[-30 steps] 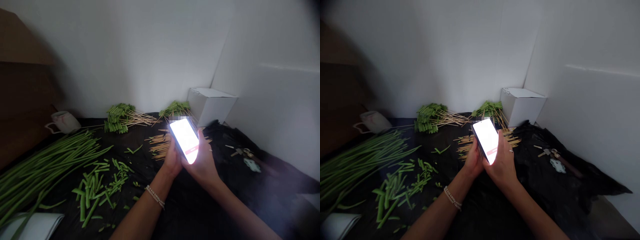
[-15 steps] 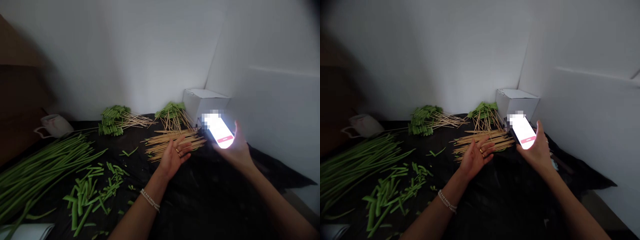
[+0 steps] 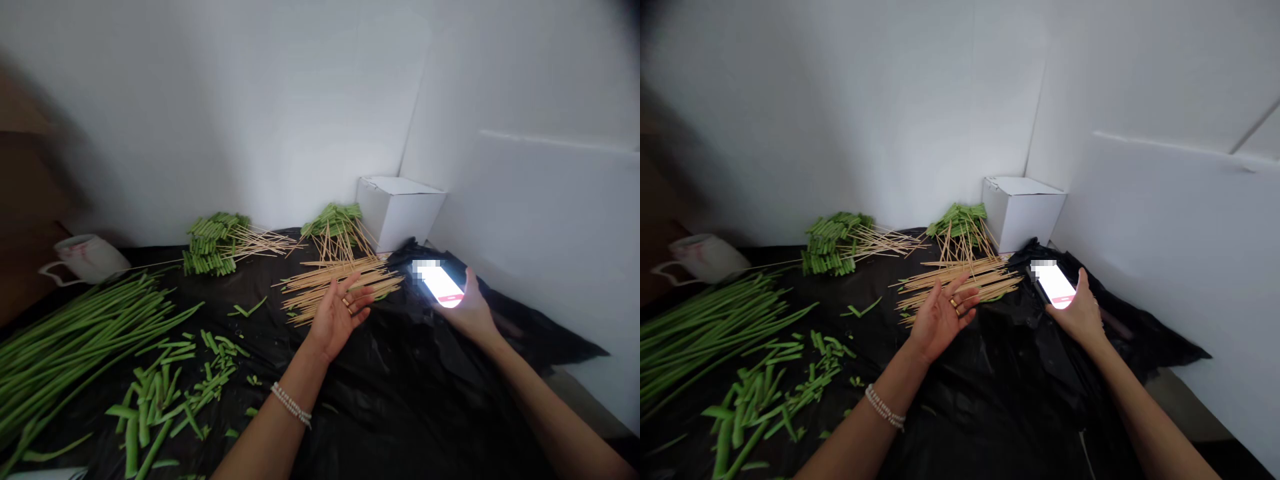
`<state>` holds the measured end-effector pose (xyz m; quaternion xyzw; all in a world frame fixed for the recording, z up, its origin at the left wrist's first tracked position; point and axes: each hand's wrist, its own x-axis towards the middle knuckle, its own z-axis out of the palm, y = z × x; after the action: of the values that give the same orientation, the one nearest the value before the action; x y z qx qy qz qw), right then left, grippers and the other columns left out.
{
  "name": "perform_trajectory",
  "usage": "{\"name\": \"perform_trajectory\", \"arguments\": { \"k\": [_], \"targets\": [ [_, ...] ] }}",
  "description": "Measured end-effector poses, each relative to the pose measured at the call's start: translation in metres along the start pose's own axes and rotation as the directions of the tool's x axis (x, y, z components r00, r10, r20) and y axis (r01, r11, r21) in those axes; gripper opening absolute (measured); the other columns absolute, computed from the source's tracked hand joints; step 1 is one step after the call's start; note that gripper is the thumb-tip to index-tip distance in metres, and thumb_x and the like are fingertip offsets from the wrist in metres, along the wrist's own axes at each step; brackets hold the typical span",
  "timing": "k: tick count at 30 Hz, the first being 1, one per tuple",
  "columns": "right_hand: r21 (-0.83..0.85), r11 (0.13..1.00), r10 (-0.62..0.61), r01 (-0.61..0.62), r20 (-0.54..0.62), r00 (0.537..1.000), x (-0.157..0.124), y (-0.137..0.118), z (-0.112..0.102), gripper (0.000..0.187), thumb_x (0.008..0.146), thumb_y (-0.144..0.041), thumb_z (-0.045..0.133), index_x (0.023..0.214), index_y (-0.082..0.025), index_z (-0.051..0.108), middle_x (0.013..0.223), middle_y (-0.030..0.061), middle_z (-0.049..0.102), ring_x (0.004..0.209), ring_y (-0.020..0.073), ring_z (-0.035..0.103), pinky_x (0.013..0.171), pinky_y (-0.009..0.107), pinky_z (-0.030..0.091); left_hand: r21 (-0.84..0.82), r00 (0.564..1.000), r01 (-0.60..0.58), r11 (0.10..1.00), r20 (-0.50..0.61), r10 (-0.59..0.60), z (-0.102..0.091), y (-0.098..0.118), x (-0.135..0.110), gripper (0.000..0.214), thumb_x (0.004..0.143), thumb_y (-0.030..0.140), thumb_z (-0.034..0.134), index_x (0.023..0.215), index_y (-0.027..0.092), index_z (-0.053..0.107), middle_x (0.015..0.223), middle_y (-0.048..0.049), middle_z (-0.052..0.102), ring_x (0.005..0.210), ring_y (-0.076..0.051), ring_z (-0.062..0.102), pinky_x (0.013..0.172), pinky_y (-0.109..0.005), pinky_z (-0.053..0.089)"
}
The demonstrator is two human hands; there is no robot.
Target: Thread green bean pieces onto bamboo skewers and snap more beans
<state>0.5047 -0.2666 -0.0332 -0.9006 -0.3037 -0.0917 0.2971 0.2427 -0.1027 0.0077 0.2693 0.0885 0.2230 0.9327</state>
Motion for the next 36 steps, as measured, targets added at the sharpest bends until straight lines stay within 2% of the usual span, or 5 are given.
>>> {"name": "perform_trajectory", "arguments": {
  "k": [11, 17, 22, 26, 36],
  "targets": [
    [-0.134, 0.983, 0.140, -0.125, 0.108, 0.984, 0.000, -0.001, 0.006, 0.118, 0.060, -0.060, 0.067, 0.151, -0.015, 0.008, 0.132, 0.0251, 0.050, 0.118, 0.0481, 0.048, 0.088, 0.061, 0.040, -0.002, 1.000, -0.010, 1.000, 0.008, 0.010, 0.000, 0.001, -0.001, 0.048, 0.094, 0.047, 0.040, 0.128, 0.017, 0.056, 0.101, -0.0121, 0.070, 0.091, -0.020, 0.066, 0.077, -0.030, 0.049],
    [-0.113, 0.990, -0.089, 0.089, 0.002, 0.996, -0.003, -0.015, -0.008, 0.101, 0.069, -0.059, 0.061, 0.149, -0.011, 0.023, 0.119, 0.0215, 0.061, 0.118, 0.0453, 0.047, 0.090, 0.062, 0.039, -0.002, 1.000, -0.012, 1.000, 0.015, 0.012, 0.000, 0.002, -0.001, 0.047, 0.094, 0.046, 0.041, 0.127, 0.016, 0.057, 0.101, -0.0120, 0.070, 0.091, -0.020, 0.066, 0.077, -0.030, 0.050],
    [0.177, 0.815, -0.577, 0.552, 0.143, 0.804, -0.039, -0.059, -0.026, 0.049, 0.086, -0.047, 0.052, 0.128, -0.023, 0.054, 0.118, 0.0100, 0.064, 0.111, 0.0257, 0.057, 0.095, 0.046, 0.046, -0.003, 1.000, -0.020, 1.000, 0.017, 0.020, -0.001, 0.003, -0.001, 0.044, 0.095, 0.043, 0.041, 0.126, 0.016, 0.058, 0.101, -0.0114, 0.070, 0.090, -0.019, 0.066, 0.077, -0.029, 0.050],
    [0.197, 0.732, -0.672, 0.652, 0.366, 0.643, -0.082, -0.070, -0.011, 0.042, 0.090, -0.041, 0.050, 0.127, -0.024, 0.058, 0.134, 0.0110, 0.054, 0.125, 0.0248, 0.048, 0.103, 0.045, 0.041, -0.005, 0.999, -0.027, 1.000, 0.019, 0.027, -0.001, 0.005, -0.001, 0.043, 0.095, 0.042, 0.042, 0.124, 0.015, 0.059, 0.100, -0.0109, 0.071, 0.089, -0.019, 0.066, 0.076, -0.029, 0.051],
    [0.026, 0.744, -0.595, 0.668, 0.481, 0.644, -0.110, -0.067, -0.002, 0.052, 0.091, -0.042, 0.048, 0.138, -0.021, 0.047, 0.145, 0.0139, 0.044, 0.134, 0.0290, 0.039, 0.106, 0.049, 0.038, -0.033, 0.998, -0.030, 0.999, -0.052, 0.028, -0.003, 0.010, -0.001, 0.039, 0.094, 0.039, 0.045, 0.116, 0.013, 0.064, 0.095, -0.0094, 0.071, 0.086, -0.017, 0.067, 0.072, -0.027, 0.052]
  ]
}}
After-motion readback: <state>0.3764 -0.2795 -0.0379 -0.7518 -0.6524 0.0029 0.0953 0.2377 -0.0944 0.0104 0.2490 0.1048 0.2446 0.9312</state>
